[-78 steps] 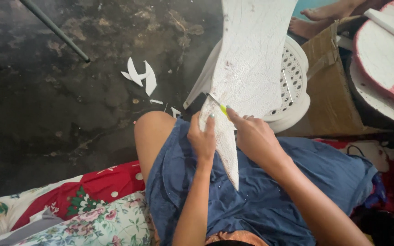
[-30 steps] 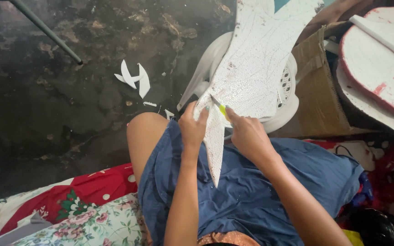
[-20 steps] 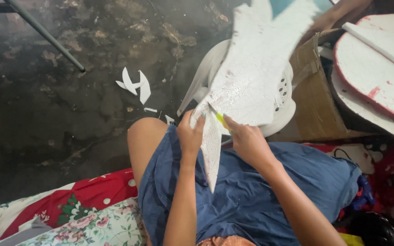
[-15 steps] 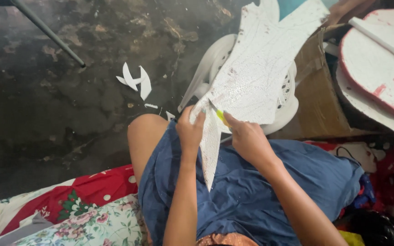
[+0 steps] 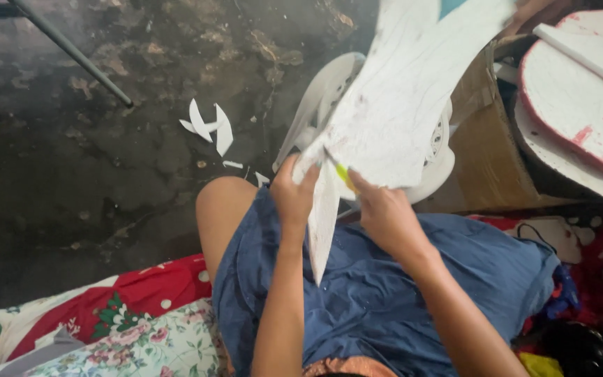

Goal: Trimming and refining the edges of a foam board cutout using a utility knife while sitting on the floor.

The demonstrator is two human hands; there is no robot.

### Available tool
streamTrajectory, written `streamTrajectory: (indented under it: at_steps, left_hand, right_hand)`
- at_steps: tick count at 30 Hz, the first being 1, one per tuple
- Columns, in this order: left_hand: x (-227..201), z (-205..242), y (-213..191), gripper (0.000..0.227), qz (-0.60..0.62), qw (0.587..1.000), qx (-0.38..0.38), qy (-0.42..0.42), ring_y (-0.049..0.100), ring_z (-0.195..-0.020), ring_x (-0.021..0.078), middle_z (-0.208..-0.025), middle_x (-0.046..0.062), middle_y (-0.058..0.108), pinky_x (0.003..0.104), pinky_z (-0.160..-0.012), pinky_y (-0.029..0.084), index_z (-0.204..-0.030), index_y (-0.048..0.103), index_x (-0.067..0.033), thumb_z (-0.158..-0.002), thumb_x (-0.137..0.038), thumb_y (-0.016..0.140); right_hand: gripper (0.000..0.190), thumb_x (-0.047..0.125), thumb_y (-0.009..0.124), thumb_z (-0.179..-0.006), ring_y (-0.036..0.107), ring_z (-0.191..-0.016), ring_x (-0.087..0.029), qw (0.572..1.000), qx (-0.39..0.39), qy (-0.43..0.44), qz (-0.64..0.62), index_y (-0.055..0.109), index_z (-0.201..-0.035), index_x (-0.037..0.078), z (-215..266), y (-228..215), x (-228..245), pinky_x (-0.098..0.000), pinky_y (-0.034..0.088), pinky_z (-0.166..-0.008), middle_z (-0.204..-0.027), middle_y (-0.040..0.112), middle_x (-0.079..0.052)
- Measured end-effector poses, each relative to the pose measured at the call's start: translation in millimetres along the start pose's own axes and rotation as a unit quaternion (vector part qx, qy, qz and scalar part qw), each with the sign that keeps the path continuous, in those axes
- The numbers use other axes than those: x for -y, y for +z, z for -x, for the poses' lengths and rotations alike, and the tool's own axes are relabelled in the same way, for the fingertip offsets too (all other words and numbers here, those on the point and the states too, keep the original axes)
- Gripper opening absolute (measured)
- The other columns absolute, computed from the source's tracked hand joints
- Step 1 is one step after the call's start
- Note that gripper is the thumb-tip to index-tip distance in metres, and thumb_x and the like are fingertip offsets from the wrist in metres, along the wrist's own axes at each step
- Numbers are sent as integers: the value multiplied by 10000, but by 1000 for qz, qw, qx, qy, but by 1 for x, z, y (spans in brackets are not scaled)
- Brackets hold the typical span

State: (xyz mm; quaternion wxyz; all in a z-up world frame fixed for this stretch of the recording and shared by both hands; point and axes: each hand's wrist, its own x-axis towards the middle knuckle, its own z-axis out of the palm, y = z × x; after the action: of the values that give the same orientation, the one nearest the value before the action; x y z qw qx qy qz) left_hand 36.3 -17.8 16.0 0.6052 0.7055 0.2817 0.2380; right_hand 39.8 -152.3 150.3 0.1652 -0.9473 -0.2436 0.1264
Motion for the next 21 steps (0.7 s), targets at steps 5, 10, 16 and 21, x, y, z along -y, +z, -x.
streamTrajectory:
  at_steps: [5, 10, 16, 21]
  left_hand:
    - [5, -15, 24, 388, 12, 1000, 13, 7, 685, -909, 283, -947, 115, 715, 409, -794, 538, -1046, 703, -101, -755, -353, 755]
    - [3, -28, 25, 424, 7, 999, 24, 47, 672, -927, 340, -955, 166, 705, 455, -800, 531, -1060, 694, -61, -757, -350, 758]
    - [-11, -32, 17, 396, 30, 997, 48, 53, 676, -932, 320, -969, 156, 707, 439, -800, 535, -1079, 691, -62, -770, -302, 756]
    - [1, -38, 30, 358, 12, 998, -6, 60, 679, -911, 311, -961, 143, 706, 441, -795, 539, -1069, 686, -77, -782, -285, 740]
  right_hand:
    - [477, -8, 430, -843, 672, -857, -421, 999, -44, 14, -23, 573, -1297, 23, -8, -2, -12, -512, 532, -754, -846, 687, -289]
    - [458, -9, 444, -850, 670, -881, -413, 997, -63, 7, -34, 583, -1286, 11, -26, 11, -22, -497, 526, -768, -881, 682, -292]
    - [499, 54, 429, -856, 654, -857, -456, 997, -63, 28, -27, 547, -1338, 106, -42, 23, -22, -545, 496, -781, -821, 675, -297]
    - [503, 59, 428, -873, 671, -887, -412, 994, -59, 67, -62, 550, -1352, 146, -40, 19, -18, -504, 503, -809, -890, 688, -260]
